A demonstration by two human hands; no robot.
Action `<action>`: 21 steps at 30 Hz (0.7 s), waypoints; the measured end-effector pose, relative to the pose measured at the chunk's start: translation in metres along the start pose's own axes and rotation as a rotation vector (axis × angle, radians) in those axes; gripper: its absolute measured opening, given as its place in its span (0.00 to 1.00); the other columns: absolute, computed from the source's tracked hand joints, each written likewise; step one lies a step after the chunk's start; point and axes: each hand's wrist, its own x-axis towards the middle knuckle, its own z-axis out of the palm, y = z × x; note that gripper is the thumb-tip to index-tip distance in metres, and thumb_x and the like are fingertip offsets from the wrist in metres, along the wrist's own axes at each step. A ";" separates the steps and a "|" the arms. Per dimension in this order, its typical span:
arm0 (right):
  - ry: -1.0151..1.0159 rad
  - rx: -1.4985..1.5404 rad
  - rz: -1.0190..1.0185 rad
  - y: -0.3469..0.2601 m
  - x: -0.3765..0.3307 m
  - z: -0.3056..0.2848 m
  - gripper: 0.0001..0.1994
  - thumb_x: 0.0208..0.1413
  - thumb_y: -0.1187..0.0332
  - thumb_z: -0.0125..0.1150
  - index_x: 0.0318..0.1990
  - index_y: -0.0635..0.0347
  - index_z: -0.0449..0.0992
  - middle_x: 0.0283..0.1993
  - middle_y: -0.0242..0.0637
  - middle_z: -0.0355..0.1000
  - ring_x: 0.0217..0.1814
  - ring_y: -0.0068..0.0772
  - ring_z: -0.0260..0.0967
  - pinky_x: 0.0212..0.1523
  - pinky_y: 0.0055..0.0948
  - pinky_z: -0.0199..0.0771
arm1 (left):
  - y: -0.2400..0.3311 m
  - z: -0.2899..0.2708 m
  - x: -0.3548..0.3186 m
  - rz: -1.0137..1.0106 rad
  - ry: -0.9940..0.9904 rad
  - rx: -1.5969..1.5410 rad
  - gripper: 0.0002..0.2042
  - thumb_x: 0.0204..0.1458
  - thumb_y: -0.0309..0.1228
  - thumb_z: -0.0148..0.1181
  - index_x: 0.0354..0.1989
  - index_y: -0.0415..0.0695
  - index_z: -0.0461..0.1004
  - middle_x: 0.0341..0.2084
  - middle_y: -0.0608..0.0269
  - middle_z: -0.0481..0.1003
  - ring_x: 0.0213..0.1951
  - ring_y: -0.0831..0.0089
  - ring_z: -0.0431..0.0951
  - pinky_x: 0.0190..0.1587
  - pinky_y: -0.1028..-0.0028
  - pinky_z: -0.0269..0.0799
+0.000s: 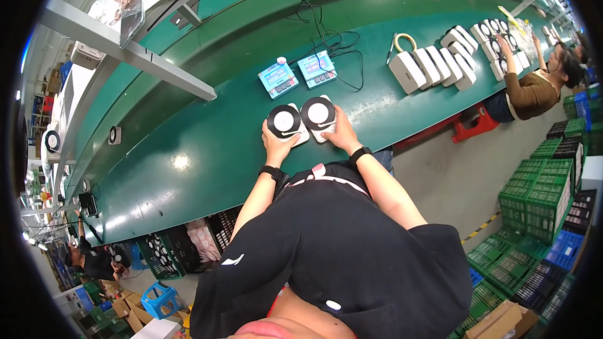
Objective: The worker picks up circular electronic components and places them onto a testing apparatus with dual digital displays on a production line.
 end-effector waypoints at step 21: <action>0.002 0.023 -0.010 0.003 0.002 0.001 0.47 0.31 0.70 0.71 0.60 0.65 0.46 0.57 0.54 0.55 0.62 0.48 0.52 0.61 0.35 0.52 | -0.001 0.000 0.001 -0.034 -0.017 -0.004 0.52 0.25 0.40 0.74 0.58 0.42 0.43 0.51 0.41 0.56 0.54 0.47 0.57 0.55 0.57 0.55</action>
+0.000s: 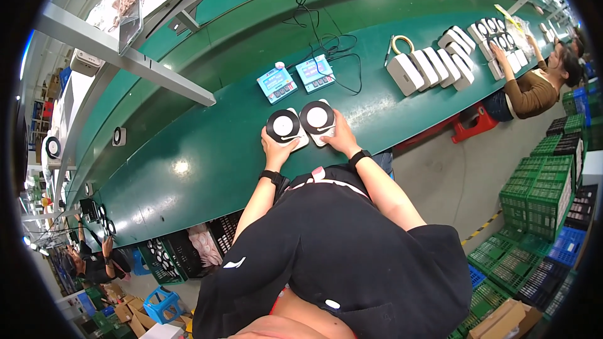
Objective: The worker picks up circular electronic components and places them onto a testing apparatus with dual digital displays on a production line.
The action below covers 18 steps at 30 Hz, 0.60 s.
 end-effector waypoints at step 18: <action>0.024 -0.106 -0.024 -0.001 -0.002 -0.001 0.52 0.28 0.61 0.73 0.61 0.62 0.44 0.58 0.54 0.53 0.61 0.50 0.53 0.60 0.36 0.54 | -0.004 0.002 0.002 0.048 0.004 0.009 0.54 0.25 0.42 0.74 0.59 0.42 0.41 0.51 0.39 0.55 0.54 0.45 0.57 0.55 0.55 0.55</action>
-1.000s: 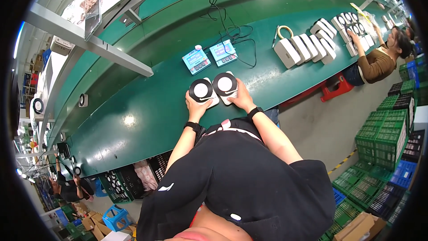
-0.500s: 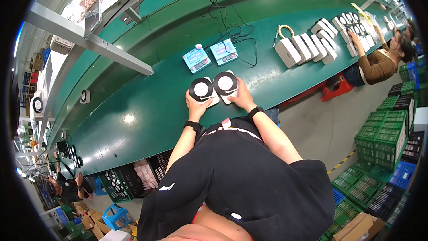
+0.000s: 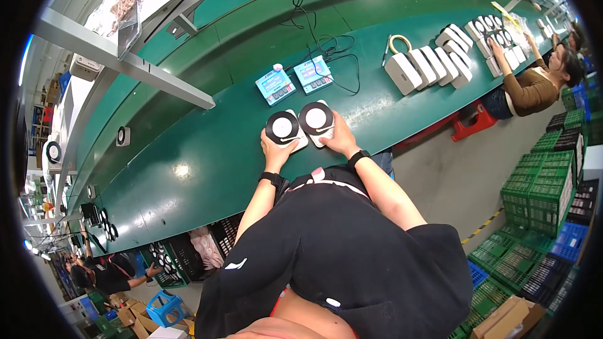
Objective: The worker picks up circular electronic components and places them onto a testing apparatus with dual digital displays on a production line.
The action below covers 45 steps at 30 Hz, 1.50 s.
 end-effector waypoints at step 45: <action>0.716 -0.264 0.093 0.076 0.030 -0.130 0.27 0.31 0.62 0.70 0.42 0.59 0.68 0.56 0.44 0.55 0.61 0.46 0.49 0.59 0.41 0.49 | -0.012 0.007 0.005 0.050 -0.016 -0.021 0.52 0.25 0.42 0.75 0.57 0.39 0.45 0.51 0.42 0.56 0.55 0.48 0.56 0.56 0.57 0.51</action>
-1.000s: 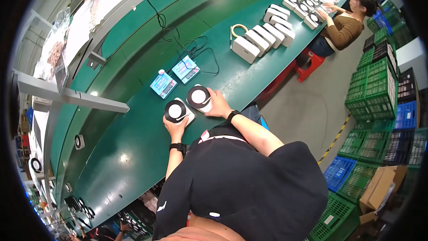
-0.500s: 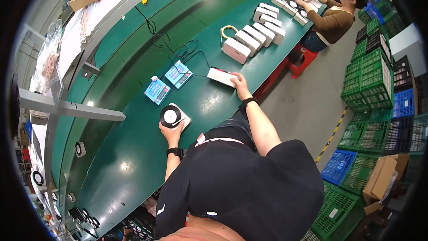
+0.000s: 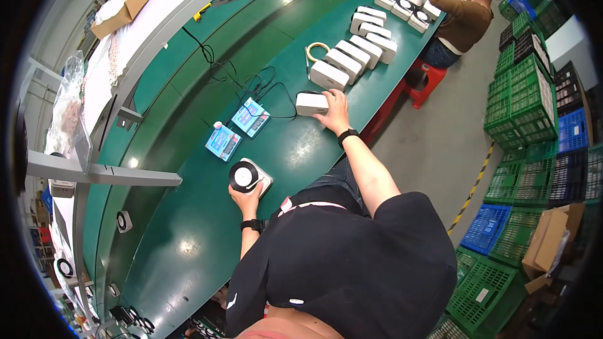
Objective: The worker picks up circular electronic components and places them onto a testing apparatus with dual digital displays on a production line.
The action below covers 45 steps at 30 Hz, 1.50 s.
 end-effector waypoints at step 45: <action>0.126 -0.424 0.190 0.039 0.087 -0.017 0.36 0.35 0.57 0.68 0.52 0.64 0.59 0.65 0.51 0.42 0.67 0.50 0.40 0.62 0.47 0.45 | 0.010 -0.008 0.012 -0.071 -0.094 0.018 0.50 0.21 0.36 0.77 0.55 0.36 0.50 0.49 0.46 0.58 0.54 0.55 0.58 0.56 0.61 0.53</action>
